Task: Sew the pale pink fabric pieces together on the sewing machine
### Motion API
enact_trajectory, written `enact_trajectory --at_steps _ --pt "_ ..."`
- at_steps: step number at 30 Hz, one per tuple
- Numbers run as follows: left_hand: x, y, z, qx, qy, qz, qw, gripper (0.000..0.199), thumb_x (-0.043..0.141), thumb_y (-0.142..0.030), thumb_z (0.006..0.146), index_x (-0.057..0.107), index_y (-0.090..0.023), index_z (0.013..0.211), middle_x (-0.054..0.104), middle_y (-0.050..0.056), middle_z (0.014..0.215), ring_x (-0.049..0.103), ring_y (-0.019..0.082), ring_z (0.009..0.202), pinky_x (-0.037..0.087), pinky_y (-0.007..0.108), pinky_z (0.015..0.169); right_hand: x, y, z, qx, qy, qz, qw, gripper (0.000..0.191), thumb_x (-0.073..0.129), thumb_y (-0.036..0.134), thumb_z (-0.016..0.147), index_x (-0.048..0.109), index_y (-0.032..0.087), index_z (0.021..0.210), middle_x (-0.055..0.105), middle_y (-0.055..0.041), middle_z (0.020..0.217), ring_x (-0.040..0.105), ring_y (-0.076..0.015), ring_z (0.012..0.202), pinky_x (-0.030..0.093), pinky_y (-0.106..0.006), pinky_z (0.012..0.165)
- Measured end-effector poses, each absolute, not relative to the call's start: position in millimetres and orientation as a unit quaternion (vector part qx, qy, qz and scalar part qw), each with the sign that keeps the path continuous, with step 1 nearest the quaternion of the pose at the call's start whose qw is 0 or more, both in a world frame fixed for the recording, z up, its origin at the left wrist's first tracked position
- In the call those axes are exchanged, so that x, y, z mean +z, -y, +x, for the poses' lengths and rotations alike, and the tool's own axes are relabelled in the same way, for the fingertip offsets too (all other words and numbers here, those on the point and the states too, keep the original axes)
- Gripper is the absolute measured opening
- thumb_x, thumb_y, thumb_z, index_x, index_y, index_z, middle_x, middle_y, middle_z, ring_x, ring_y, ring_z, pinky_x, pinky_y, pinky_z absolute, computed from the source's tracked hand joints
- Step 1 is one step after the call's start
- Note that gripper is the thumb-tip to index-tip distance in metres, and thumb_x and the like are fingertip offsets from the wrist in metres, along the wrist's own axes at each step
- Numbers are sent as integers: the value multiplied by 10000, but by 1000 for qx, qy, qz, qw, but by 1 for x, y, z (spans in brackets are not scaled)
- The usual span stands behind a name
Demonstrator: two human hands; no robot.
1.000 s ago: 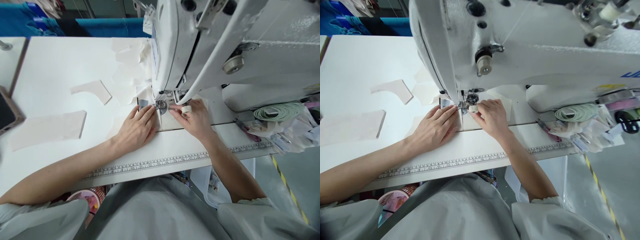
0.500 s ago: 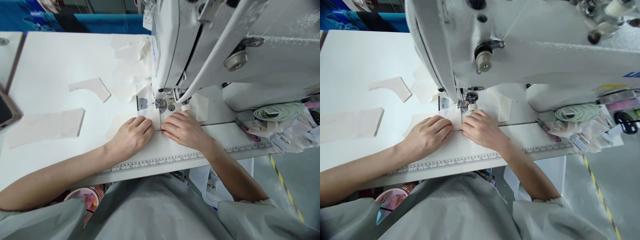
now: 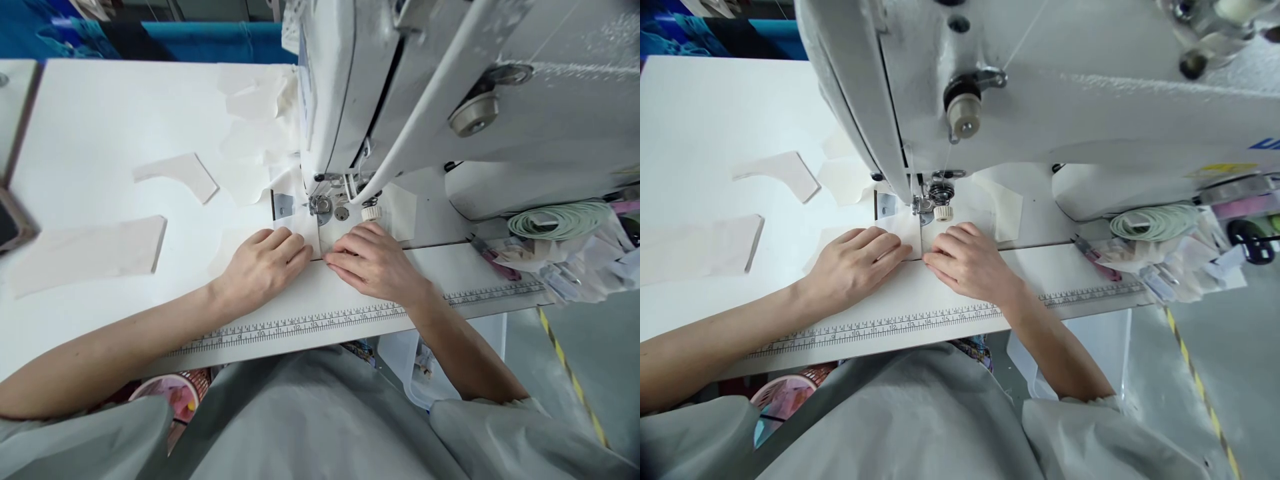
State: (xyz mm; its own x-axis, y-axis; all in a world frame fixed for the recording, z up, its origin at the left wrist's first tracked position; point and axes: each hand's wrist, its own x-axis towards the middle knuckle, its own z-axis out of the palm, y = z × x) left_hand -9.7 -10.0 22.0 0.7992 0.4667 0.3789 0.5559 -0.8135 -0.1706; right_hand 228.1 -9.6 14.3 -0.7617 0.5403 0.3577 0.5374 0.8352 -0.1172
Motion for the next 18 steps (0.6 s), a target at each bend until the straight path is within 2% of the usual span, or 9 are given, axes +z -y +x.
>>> enact_trajectory --at_steps 5,9,12,18 --pt "18 4 -11 -221 321 -920 53 135 548 -201 949 654 -144 887 678 51 832 596 180 738 465 292 597 16 11 226 -20 940 -275 199 165 526 216 957 685 184 988 643 -21 829 510 -150 767 402 -324 796" --pt "17 2 -12 -243 339 -909 1 166 531 -215 958 657 -145 875 680 50 830 581 168 729 483 280 624 16 12 223 -43 940 -284 184 191 523 235 958 677 167 1049 621 -30 829 507 -160 779 394 -329 791" --pt "14 2 -11 -243 328 -913 18 168 532 -238 963 662 -142 917 679 54 837 566 176 729 478 296 629 15 14 222 -52 940 -291 167 209 514 245 962 672 168 1075 605 -34 827 501 -164 780 391 -333 794" --pt "11 4 -10 -229 279 -927 100 124 570 -185 935 665 -145 1004 676 63 898 586 204 803 449 329 639 15 16 221 -41 942 -294 157 196 510 248 965 690 175 940 615 -35 848 506 -163 799 391 -332 819"
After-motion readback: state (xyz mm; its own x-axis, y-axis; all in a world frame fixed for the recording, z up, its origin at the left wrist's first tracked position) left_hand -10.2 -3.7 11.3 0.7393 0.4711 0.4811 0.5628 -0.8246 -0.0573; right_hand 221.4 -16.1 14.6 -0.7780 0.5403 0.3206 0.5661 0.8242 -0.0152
